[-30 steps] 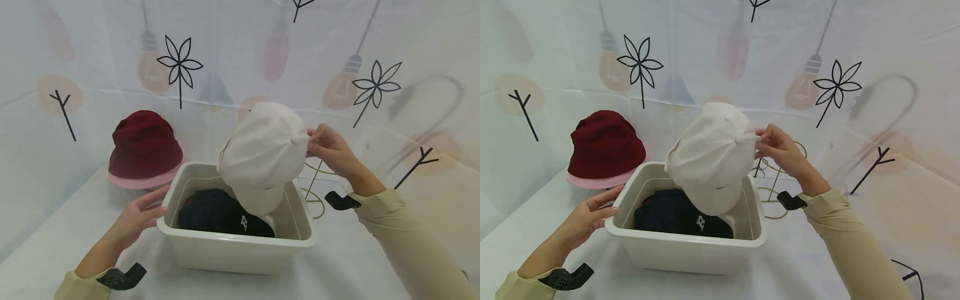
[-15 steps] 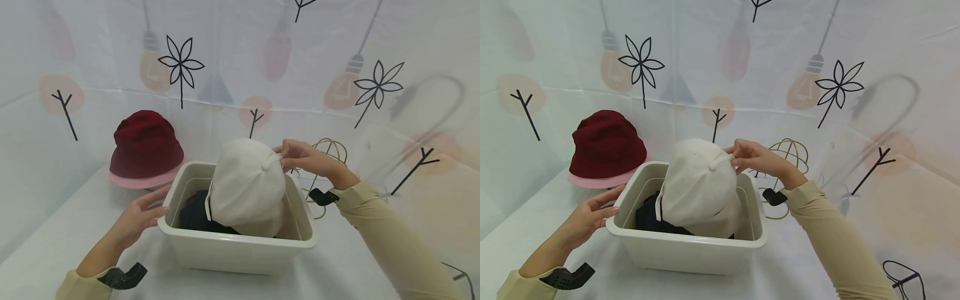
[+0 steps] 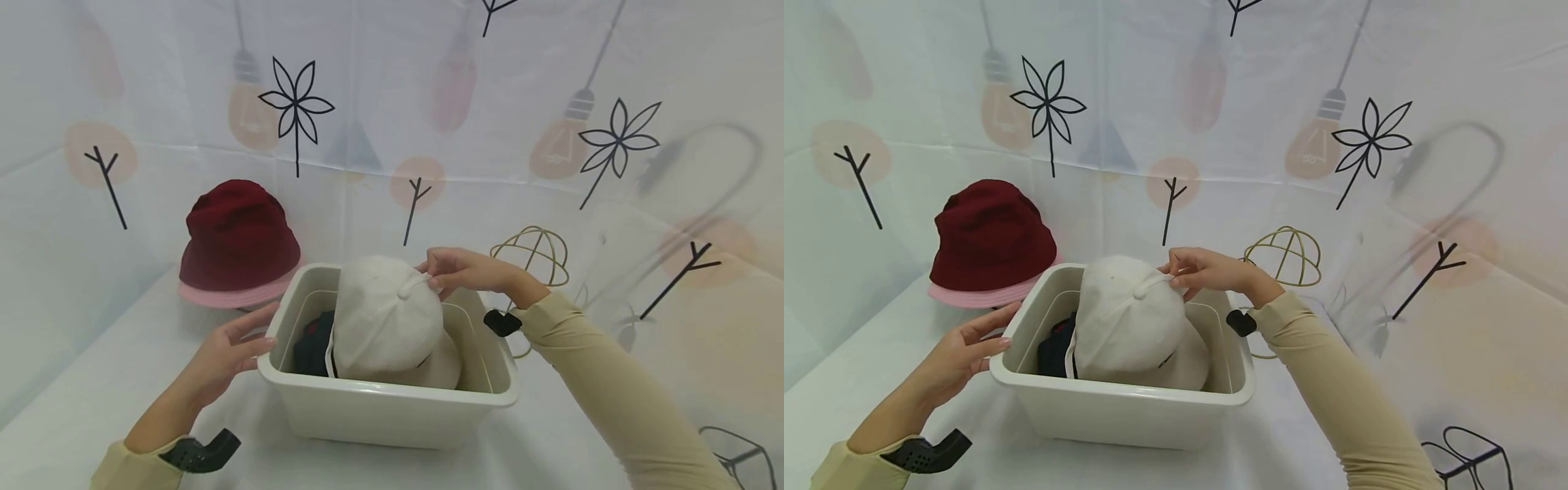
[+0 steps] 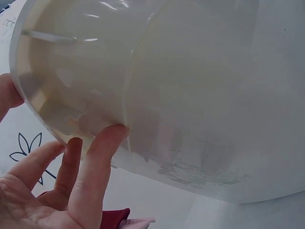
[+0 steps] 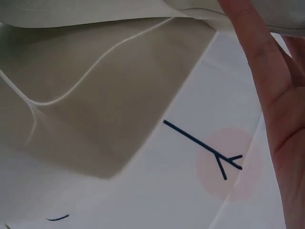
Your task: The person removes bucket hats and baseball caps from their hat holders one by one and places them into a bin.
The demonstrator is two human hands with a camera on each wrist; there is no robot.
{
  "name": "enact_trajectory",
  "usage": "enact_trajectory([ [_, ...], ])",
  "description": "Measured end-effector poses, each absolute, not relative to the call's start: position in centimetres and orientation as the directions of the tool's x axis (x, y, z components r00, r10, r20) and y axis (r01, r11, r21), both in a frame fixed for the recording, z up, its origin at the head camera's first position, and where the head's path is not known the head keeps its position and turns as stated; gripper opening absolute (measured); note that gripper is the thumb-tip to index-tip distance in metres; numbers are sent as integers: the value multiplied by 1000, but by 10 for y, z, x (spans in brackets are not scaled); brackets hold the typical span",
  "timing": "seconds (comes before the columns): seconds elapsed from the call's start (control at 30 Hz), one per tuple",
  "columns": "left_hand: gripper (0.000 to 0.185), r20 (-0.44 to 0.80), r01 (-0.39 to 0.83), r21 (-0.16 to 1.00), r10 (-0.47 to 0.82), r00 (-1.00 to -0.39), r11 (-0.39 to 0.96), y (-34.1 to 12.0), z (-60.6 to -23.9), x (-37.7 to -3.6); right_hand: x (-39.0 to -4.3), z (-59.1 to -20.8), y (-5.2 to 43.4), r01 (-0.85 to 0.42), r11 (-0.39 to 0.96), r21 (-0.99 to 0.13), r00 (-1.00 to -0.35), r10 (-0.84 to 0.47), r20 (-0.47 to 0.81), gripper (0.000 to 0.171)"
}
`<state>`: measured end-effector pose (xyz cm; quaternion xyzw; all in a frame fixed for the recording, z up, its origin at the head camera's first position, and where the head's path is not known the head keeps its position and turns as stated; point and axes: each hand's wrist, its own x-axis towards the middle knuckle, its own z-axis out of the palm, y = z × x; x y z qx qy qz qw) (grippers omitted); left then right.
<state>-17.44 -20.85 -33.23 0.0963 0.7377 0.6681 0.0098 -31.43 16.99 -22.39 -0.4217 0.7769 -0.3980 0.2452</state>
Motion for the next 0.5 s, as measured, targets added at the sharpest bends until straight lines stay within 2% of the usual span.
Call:
enact_trajectory([
  [0.17, 64, 100, 115, 989, 151, -983, 93, -208, -331, -173, -309, -226, 159, -479, 384, -789, -557, -828, -65, 11],
  [0.27, 63, 99, 114, 989, 153, -983, 91, -208, -330, -173, -305, -230, 153, -537, 419, -732, -581, -813, -39, 7],
  [0.4, 63, 108, 123, 989, 160, -981, 84, -209, -330, -172, -299, -237, 145, -658, 449, -604, -571, -821, 13, 12],
  [0.5, 62, 110, 124, 989, 162, -981, 81, -209, -330, -173, -295, -236, 142, -719, 431, -545, -538, -842, 45, 17],
])
